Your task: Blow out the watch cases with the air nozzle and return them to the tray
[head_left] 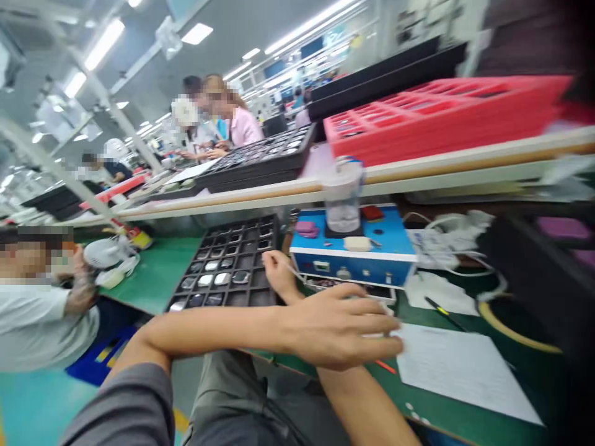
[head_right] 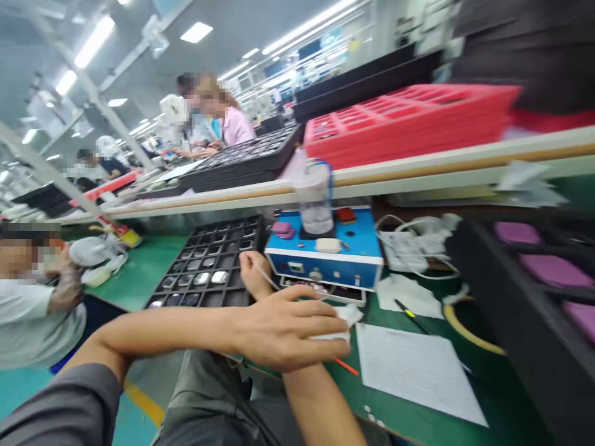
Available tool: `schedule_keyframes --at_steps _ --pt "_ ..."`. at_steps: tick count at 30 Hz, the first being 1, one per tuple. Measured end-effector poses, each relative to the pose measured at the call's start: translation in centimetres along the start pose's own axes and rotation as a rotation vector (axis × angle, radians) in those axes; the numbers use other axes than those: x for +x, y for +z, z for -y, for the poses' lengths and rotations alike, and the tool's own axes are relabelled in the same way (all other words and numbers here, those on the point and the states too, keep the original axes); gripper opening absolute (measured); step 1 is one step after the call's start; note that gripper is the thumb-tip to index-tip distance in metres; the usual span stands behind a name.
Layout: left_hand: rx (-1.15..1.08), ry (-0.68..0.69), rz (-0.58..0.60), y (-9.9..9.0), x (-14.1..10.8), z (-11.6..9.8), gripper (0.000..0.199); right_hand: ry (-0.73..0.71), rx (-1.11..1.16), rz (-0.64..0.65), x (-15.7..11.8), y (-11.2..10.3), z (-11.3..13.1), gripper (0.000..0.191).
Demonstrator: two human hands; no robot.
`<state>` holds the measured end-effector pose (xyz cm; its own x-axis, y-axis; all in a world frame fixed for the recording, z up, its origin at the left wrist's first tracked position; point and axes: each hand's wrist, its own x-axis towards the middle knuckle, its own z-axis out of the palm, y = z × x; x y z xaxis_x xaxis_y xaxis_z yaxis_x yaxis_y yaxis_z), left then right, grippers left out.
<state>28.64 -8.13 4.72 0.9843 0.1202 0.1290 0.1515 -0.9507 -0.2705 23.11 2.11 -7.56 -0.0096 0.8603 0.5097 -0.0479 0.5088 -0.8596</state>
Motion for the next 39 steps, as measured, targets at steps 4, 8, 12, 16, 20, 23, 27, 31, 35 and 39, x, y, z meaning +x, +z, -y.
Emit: schedule_keyframes --at_steps 4,8,12,16,20,23,27,31,35,39 --pt "-0.014 -0.546 0.019 0.4 -15.0 -2.3 0.027 0.075 0.037 -0.013 -0.9 2.2 -1.6 0.030" --pt "-0.025 -0.891 0.030 0.3 -25.5 -2.7 0.026 0.103 -0.027 -0.057 -1.4 1.6 -2.0 0.038" --pt "-0.079 -1.148 -0.080 2.0 -33.5 -3.1 0.035 0.120 -0.070 -0.097 -1.6 2.1 -1.6 0.043" --pt "-0.190 -1.181 -0.165 3.2 -36.9 -3.9 0.037 0.168 -0.066 -0.148 -1.7 2.4 -1.5 0.043" --pt "-0.232 -1.155 -0.178 3.0 -37.0 -2.0 0.033 0.236 -0.074 -0.115 -1.1 2.3 -1.8 0.043" --pt "-0.210 -1.086 -0.073 2.6 -35.9 2.4 0.031 0.251 -0.092 -0.113 -0.9 2.4 -1.8 0.044" --pt "-0.176 -1.000 0.163 2.9 -33.8 8.9 0.031 0.220 -0.106 -0.153 -1.6 2.5 -1.4 0.044" --pt "-0.166 -0.994 0.275 3.8 -32.9 11.6 0.027 0.180 -0.118 -0.159 -2.3 2.4 -1.0 0.041" --pt "-0.154 -1.016 0.318 4.2 -33.1 11.5 0.030 0.158 -0.127 -0.140 -2.3 2.4 -0.8 0.040" --pt "-0.158 -1.014 0.346 3.8 -32.8 11.9 0.033 0.149 -0.133 -0.160 -2.4 2.3 -0.7 0.041"
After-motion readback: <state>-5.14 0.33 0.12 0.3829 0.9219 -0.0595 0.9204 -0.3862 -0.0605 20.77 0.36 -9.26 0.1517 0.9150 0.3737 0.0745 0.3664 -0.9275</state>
